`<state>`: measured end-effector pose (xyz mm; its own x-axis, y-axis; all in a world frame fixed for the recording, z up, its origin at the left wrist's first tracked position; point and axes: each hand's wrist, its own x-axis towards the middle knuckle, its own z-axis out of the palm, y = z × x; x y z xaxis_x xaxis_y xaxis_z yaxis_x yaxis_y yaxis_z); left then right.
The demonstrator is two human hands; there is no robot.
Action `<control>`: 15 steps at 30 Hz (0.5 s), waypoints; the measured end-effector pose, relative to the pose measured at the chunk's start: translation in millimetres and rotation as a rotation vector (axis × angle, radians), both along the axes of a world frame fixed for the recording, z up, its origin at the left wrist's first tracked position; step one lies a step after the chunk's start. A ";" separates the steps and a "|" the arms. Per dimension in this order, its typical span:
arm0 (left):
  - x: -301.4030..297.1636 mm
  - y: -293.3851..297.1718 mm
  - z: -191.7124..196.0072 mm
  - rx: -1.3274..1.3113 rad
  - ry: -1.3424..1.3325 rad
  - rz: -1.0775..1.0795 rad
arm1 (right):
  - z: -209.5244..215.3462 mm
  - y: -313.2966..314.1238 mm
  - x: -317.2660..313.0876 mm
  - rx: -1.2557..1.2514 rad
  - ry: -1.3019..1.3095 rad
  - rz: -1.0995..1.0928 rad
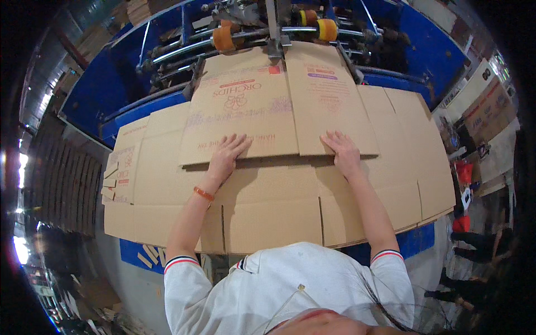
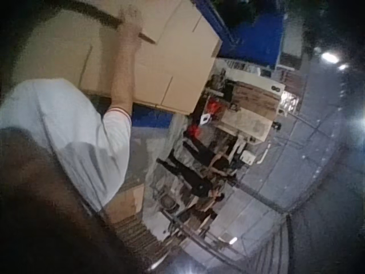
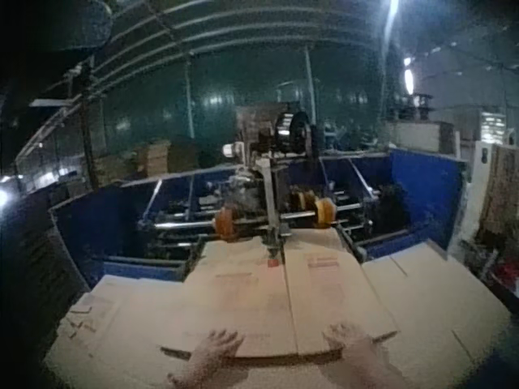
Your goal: The person repeatedly picks up flat cardboard sheets from a conveyor and stacks them by hand. The person aligns each sheet and places it onto a growing pile on the conveyor table.
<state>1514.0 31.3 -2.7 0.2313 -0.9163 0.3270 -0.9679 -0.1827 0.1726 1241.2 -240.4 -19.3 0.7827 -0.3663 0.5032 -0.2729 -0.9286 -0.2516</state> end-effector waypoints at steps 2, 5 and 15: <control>28.6 -26.7 -5.9 -0.037 -0.018 0.017 | -2.4 -29.8 34.4 0.006 -0.057 0.021; 61.8 -52.2 -7.7 -0.073 -0.165 0.143 | -13.6 -72.5 81.5 0.000 -0.192 0.066; 144.4 196.2 -42.4 -0.169 -0.211 1.069 | -66.1 -187.6 60.0 -0.232 -0.054 -0.346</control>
<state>1658.5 227.5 -45.1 0.8030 -0.2169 0.5552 -0.3378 -0.9330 0.1241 1301.2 -428.0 -85.4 0.6037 -0.4753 0.6400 -0.5710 -0.8181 -0.0690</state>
